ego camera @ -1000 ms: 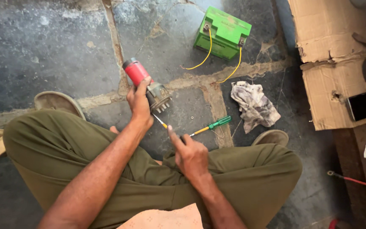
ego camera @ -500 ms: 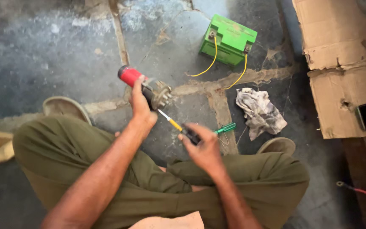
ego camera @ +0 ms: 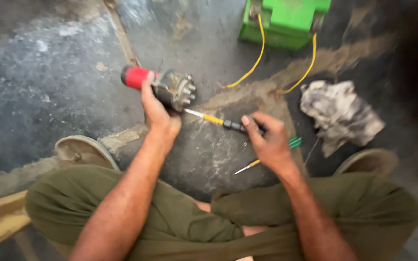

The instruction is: The person sits on the floor and uses a screwdriver to disassemble a red cylindrical electrical component. They remove the screws and separate the housing to reveal the internal parts, then inspect the separated pieces.

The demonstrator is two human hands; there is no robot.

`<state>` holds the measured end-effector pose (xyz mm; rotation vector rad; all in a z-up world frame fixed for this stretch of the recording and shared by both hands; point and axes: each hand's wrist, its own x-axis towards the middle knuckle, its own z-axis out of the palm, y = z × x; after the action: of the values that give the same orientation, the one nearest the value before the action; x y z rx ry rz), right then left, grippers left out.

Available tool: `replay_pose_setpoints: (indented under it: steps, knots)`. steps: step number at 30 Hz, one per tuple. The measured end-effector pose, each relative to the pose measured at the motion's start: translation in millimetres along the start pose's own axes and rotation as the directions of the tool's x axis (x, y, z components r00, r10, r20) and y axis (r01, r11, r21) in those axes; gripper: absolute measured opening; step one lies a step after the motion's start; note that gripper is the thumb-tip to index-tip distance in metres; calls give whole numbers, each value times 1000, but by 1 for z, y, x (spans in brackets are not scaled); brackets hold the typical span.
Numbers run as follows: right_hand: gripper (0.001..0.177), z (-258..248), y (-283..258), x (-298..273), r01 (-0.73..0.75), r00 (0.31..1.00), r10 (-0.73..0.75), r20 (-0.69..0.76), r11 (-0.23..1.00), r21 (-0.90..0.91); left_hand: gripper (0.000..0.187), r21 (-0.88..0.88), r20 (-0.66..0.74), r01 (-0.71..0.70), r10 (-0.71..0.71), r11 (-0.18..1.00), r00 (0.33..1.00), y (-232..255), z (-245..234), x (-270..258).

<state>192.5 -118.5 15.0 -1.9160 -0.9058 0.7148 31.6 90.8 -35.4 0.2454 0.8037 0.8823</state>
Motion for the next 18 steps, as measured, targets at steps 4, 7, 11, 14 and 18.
replay_pose_setpoints:
  steps: [4, 7, 11, 14, 18]
  knots:
    - [17, 2, -3, 1, 192, 981, -185, -54, 962, 194, 40, 50, -5, -62, 63, 997, 998, -2, 0, 16]
    - [22, 5, -10, 3, -46, 998, 62, -28, 919, 392, 37, 71, 20, -122, 121, 990, 992, -4, 0, 18]
    - [17, -10, -4, 11, -288, 956, 272, 110, 943, 166, 37, 69, 45, -105, 102, 992, 994, -9, -4, 15]
    - [19, -12, -1, 8, -143, 988, 121, 93, 949, 280, 39, 69, 69, -48, 43, 996, 997, -7, -6, 10]
    - [22, -12, 0, 14, -167, 986, 161, 49, 899, 406, 37, 72, 8, -34, 34, 997, 999, -8, 3, 8]
